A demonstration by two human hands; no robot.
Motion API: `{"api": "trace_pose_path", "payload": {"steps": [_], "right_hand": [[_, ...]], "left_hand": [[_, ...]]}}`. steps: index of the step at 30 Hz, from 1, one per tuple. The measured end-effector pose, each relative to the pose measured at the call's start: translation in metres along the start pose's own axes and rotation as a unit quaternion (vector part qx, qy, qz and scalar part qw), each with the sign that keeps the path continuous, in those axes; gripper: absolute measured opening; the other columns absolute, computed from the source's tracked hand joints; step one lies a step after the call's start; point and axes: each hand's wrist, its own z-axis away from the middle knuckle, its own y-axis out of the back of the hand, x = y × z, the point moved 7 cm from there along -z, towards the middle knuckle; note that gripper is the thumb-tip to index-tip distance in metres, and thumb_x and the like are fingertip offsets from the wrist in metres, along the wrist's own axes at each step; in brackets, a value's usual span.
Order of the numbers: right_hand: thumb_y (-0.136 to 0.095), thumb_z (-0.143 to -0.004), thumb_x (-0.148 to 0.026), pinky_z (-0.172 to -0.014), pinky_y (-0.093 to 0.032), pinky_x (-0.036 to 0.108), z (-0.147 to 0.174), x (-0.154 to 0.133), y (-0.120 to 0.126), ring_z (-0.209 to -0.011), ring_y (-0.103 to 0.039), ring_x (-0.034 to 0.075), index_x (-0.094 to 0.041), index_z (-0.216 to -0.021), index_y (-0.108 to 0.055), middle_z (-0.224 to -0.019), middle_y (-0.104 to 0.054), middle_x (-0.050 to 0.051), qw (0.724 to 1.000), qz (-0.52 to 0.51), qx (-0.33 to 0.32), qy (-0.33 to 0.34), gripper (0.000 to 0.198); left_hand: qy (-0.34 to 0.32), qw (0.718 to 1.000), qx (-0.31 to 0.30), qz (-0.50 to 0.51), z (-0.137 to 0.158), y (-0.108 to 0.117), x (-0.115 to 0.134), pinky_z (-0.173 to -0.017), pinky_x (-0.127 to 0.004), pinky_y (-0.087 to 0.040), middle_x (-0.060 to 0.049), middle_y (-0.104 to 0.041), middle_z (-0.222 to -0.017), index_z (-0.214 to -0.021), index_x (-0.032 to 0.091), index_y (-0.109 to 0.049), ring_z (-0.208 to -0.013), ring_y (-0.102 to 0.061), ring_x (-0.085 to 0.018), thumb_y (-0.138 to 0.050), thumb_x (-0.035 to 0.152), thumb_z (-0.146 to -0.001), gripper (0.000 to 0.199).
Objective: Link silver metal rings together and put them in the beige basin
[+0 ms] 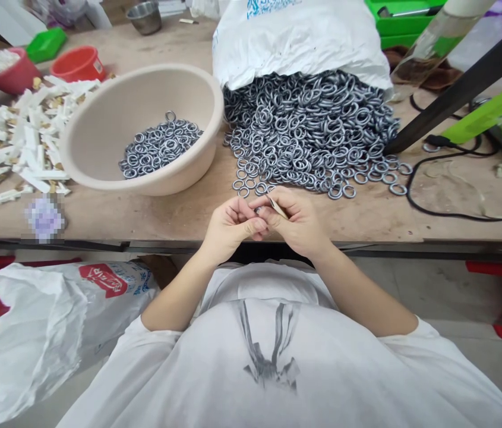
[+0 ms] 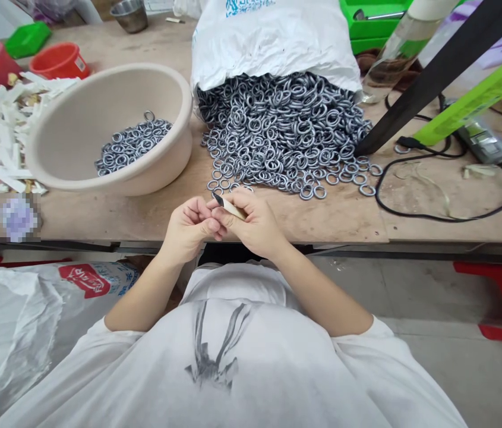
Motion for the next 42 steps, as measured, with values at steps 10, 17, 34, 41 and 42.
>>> {"api": "trace_pose_path", "payload": {"steps": [10, 17, 34, 41, 42], "right_hand": [[-0.066, -0.09, -0.055, -0.078, -0.048, 0.033, 0.005, -0.004, -0.001, -0.081, -0.059, 0.017, -0.021, -0.087, -0.074, -0.085, -0.062, 0.004, 0.998, -0.005, 0.053, 0.032, 0.035], [-0.065, -0.09, -0.056, -0.076, -0.049, 0.033, 0.007, -0.005, -0.004, -0.081, -0.059, 0.017, -0.021, -0.089, -0.075, -0.085, -0.062, 0.003, 0.997, 0.02, 0.064, 0.032, 0.036], [-0.048, -0.097, -0.063, -0.057, -0.03, 0.027, 0.019, -0.016, -0.015, -0.057, -0.043, 0.011, -0.018, -0.067, -0.056, -0.062, -0.051, -0.001, 0.972, 0.206, 0.006, 0.111, 0.054], [-0.045, -0.097, -0.064, -0.057, -0.026, 0.028, 0.019, -0.013, -0.019, -0.057, -0.039, 0.011, -0.02, -0.062, -0.047, -0.06, -0.046, -0.002, 0.968, 0.234, -0.009, 0.086, 0.057], [-0.045, -0.097, -0.064, -0.057, -0.026, 0.028, 0.019, -0.012, -0.019, -0.056, -0.038, 0.011, -0.02, -0.062, -0.045, -0.059, -0.045, -0.002, 0.969, 0.234, -0.011, 0.083, 0.056]], "left_hand": [[0.117, 0.989, 0.006, 0.094, 0.002, -0.004, -0.016, -0.046, -0.013, -0.049, 0.003, -0.062, -0.057, -0.081, 0.013, -0.064, -0.045, -0.055, -0.005, -0.091, 0.046, -0.061, 0.047], [0.051, 0.993, 0.04, 0.102, 0.008, -0.013, -0.012, -0.038, -0.017, -0.038, 0.007, -0.047, -0.047, -0.075, 0.018, -0.058, -0.039, -0.038, -0.005, -0.08, 0.059, -0.072, 0.047], [0.006, 0.98, 0.14, 0.14, 0.01, -0.005, -0.009, -0.037, -0.02, -0.021, 0.008, -0.036, -0.049, -0.063, 0.018, -0.045, -0.039, -0.027, -0.004, -0.075, 0.06, -0.078, 0.053], [0.015, 0.978, 0.162, 0.13, 0.011, -0.003, -0.012, -0.037, -0.021, -0.018, 0.007, -0.034, -0.05, -0.062, 0.018, -0.044, -0.039, -0.027, -0.004, -0.071, 0.059, -0.082, 0.053], [0.015, 0.978, 0.163, 0.129, 0.011, -0.003, -0.012, -0.037, -0.021, -0.018, 0.007, -0.034, -0.05, -0.062, 0.018, -0.043, -0.039, -0.027, -0.004, -0.071, 0.059, -0.082, 0.053]]}}
